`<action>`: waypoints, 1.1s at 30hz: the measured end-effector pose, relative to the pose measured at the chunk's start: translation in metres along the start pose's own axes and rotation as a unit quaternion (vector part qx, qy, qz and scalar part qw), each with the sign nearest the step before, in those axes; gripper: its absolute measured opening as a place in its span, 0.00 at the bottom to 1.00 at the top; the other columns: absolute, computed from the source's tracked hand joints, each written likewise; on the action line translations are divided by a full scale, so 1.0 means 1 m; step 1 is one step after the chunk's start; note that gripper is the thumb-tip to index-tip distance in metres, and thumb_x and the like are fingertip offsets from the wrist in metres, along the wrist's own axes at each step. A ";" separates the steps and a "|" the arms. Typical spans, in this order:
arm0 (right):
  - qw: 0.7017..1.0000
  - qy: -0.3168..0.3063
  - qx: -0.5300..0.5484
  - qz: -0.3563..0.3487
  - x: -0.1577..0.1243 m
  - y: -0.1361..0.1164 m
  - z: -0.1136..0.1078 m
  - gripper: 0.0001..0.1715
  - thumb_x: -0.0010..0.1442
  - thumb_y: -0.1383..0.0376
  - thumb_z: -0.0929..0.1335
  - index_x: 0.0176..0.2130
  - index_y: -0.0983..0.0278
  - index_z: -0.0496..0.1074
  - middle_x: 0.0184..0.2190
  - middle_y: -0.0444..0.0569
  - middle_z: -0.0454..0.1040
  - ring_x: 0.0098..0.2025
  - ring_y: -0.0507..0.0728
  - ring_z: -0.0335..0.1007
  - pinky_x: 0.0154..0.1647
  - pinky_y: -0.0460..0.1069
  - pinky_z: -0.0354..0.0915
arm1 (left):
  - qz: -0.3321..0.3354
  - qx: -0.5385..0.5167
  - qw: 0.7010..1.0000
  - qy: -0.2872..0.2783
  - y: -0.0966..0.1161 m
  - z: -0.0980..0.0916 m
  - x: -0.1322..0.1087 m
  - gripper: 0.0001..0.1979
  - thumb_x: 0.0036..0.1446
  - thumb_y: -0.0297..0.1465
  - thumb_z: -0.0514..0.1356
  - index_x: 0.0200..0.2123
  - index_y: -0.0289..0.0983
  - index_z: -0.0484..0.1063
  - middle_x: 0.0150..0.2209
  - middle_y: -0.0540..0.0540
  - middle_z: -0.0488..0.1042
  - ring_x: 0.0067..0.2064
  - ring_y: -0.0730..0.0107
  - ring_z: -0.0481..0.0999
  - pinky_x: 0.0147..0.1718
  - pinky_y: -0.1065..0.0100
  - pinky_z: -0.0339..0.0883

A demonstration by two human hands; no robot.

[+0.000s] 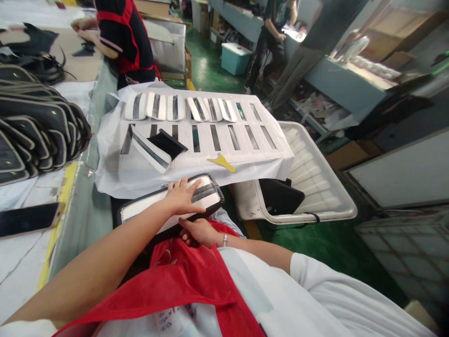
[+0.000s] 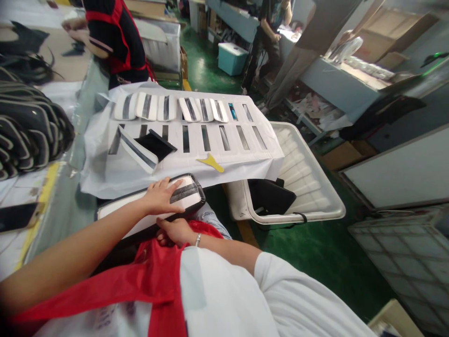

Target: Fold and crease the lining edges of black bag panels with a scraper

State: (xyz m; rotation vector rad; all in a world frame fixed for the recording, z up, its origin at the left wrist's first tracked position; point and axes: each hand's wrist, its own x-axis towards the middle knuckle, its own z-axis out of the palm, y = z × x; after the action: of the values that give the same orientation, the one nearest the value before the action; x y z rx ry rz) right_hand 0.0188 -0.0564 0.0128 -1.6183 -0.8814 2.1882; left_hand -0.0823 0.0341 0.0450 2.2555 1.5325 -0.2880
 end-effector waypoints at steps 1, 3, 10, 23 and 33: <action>1.000 -0.007 -0.001 0.002 0.000 0.002 -0.004 0.26 0.64 0.55 0.62 0.21 0.68 0.69 0.15 0.43 0.67 0.14 0.47 0.60 0.14 0.42 0.56 | 0.010 -0.034 0.999 0.010 -0.002 -0.002 -0.003 0.53 0.44 0.58 0.55 0.67 0.39 0.39 0.66 0.31 0.47 0.64 0.40 0.50 0.58 0.47 0.45; 0.999 -0.044 0.007 -0.001 -0.002 0.005 -0.017 0.26 0.62 0.54 0.64 0.21 0.68 0.71 0.16 0.44 0.69 0.16 0.46 0.61 0.16 0.42 0.56 | 0.039 -0.102 0.994 0.024 -0.008 -0.003 -0.013 0.50 0.51 0.55 0.51 0.67 0.34 0.34 0.66 0.33 0.47 0.65 0.49 0.51 0.60 0.53 0.47; 0.997 -0.007 0.057 -0.056 -0.020 0.011 -0.078 0.25 0.61 0.53 0.64 0.24 0.69 0.72 0.16 0.43 0.69 0.15 0.46 0.62 0.15 0.41 0.54 | 0.041 0.020 0.993 0.110 -0.018 0.039 -0.051 0.55 0.42 0.56 0.59 0.66 0.34 0.42 0.67 0.34 0.45 0.67 0.44 0.43 0.61 0.43 0.37; 0.994 0.099 0.053 0.013 -0.007 -0.021 -0.116 0.22 0.64 0.58 0.63 0.25 0.70 0.68 0.16 0.45 0.69 0.14 0.49 0.64 0.14 0.42 0.60 | 0.047 0.101 0.981 0.159 -0.024 0.048 -0.030 0.49 0.44 0.57 0.59 0.64 0.37 0.52 0.65 0.32 0.49 0.65 0.41 0.46 0.60 0.47 0.40; 0.993 0.101 0.028 0.049 0.000 -0.039 -0.113 0.27 0.62 0.51 0.62 0.23 0.69 0.65 0.13 0.42 0.62 0.11 0.47 0.58 0.10 0.42 0.52 | 0.029 0.097 0.994 0.042 -0.021 0.015 -0.021 0.46 0.47 0.55 0.59 0.65 0.43 0.49 0.66 0.32 0.46 0.66 0.45 0.47 0.60 0.50 0.43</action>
State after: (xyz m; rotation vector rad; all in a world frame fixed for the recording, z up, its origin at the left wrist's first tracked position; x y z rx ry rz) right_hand 0.1193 0.0084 0.0158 -1.8506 -0.6916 2.0446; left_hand -0.1091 0.0170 0.0351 2.4864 1.5366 -0.3422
